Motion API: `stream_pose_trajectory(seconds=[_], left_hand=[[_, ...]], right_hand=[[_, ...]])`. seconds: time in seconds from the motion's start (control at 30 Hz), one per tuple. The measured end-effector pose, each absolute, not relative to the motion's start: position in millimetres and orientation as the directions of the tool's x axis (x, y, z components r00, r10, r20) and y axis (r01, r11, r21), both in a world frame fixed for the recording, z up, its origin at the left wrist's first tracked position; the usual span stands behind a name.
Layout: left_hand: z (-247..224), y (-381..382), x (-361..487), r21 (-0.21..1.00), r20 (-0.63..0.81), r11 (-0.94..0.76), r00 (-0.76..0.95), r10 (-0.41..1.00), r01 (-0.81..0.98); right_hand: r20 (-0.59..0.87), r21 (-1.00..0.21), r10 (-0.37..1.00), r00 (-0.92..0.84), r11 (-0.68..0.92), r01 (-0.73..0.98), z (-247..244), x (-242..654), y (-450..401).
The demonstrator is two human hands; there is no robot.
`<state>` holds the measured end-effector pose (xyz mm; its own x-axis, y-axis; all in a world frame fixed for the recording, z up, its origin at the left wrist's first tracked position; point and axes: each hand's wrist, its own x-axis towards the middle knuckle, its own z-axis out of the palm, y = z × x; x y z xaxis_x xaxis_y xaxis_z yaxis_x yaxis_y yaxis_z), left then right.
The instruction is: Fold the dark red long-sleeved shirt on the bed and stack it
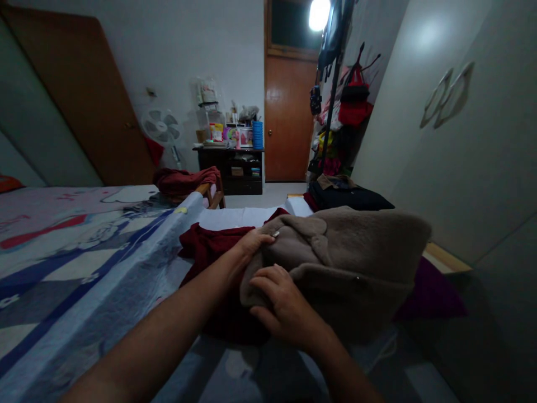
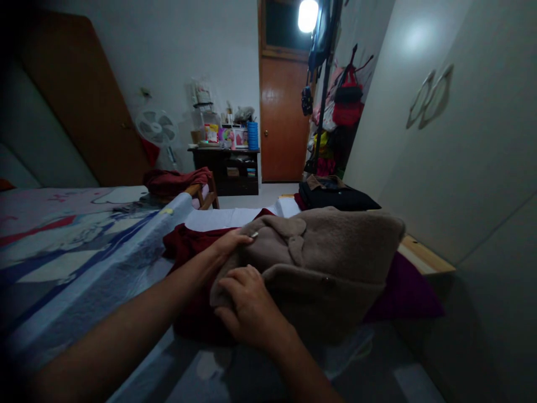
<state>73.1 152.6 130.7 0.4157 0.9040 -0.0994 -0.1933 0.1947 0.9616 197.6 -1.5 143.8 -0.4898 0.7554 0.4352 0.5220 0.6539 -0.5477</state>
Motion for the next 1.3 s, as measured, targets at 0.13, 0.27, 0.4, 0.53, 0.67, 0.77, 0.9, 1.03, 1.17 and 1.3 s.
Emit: stream_pose_trajectory(seconds=[0.13,0.27,0.4,0.53,0.67,0.77,0.9,1.03,1.17,1.3], left_hand=[[163.8,162.3,46.0,0.940,0.114,-0.070,0.114,0.987,-0.335],[180.1,168.1,4.8,0.909,0.330,-0.391,-0.324,0.887,-0.145],[160.2,155.0,-44.1,0.905,0.425,-0.352,-0.560,0.711,0.239],[117.9,136.2,-85.3,0.850,0.436,-0.171,-0.484,0.759,0.498],[86.7,127.1,-114.1,0.675,0.443,-0.104,-0.290,0.848,0.730],[84.0,124.3,-124.1,0.500,0.329,-0.079,-0.105,0.939,0.862],[101.1,118.2,-111.7,0.197,0.359,-0.075,0.000,0.933,0.978],[117.8,119.2,-82.7,0.101,0.426,-0.244,0.179,0.887,0.965],[116.9,139.0,-70.1,0.342,0.316,-0.278,0.169,0.933,0.897],[105.1,158.6,-74.0,0.669,0.175,-0.152,0.045,0.984,0.727]], right_hand=[[0.475,-0.532,0.790,-0.387,0.609,0.589,165.2,231.5,-22.0],[0.631,-0.461,0.759,-0.158,0.531,0.711,176.4,276.9,-24.8],[0.743,-0.410,0.661,0.101,0.331,0.850,162.5,323.2,2.6],[0.662,-0.315,0.748,0.050,0.217,0.924,141.7,353.9,32.6],[0.443,-0.230,0.895,-0.055,0.173,0.958,147.6,362.6,33.8],[0.247,-0.213,0.949,-0.197,0.252,0.944,165.2,361.5,21.8],[0.019,-0.288,0.949,-0.316,0.308,0.907,177.0,359.7,9.6],[-0.048,-0.349,0.931,-0.362,0.324,0.879,165.4,364.3,9.9],[0.164,-0.339,0.953,-0.256,0.298,0.892,148.2,371.7,19.6],[0.147,-0.328,0.966,-0.214,0.252,0.911,141.5,370.1,36.6]])
